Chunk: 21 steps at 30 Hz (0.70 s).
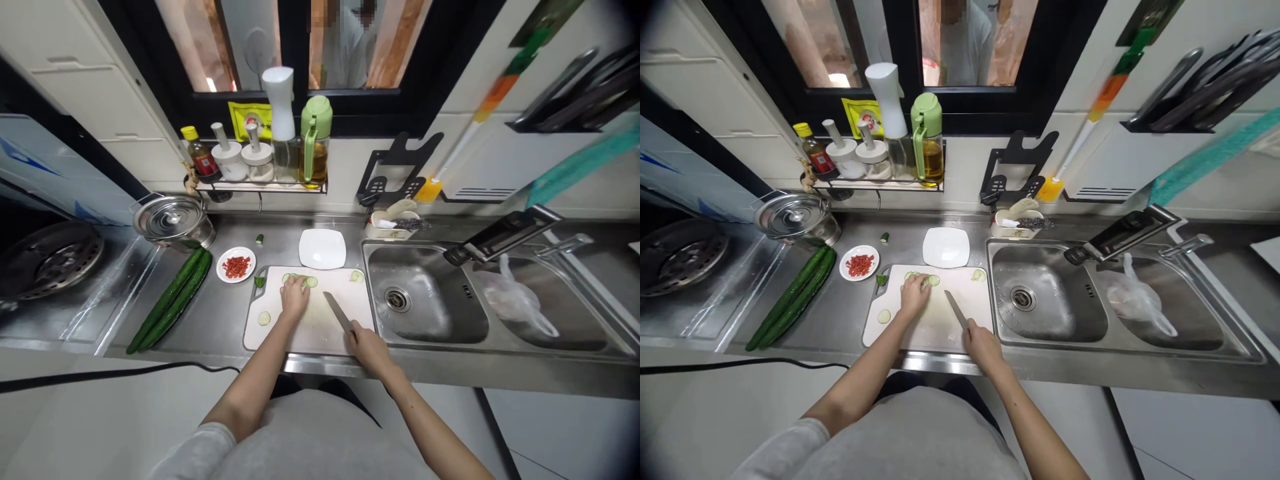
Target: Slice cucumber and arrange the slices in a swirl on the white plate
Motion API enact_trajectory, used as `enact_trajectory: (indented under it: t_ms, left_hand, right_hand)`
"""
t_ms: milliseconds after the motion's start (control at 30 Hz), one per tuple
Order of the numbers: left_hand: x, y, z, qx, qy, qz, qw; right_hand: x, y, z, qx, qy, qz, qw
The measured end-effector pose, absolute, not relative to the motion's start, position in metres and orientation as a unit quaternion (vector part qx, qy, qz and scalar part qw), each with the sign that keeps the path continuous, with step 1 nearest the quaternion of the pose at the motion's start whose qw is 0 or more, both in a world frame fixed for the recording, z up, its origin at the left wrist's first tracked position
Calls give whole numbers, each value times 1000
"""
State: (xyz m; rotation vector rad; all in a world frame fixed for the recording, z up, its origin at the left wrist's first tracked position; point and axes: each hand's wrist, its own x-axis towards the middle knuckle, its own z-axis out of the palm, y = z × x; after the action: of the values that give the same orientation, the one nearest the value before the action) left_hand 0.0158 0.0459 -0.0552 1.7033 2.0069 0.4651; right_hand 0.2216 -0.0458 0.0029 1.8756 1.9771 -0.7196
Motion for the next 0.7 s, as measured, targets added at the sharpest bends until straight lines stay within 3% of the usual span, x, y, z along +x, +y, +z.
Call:
enact_trajectory:
  t_ms: [200,700]
  left_hand:
    - [21,66,-57,682,696,105,199]
    - [25,84,-45,748,633,74,185]
  right_hand:
    - [224,-47,-3,667,690,-247,139]
    - [226,-44,-6,674,684,-245,133]
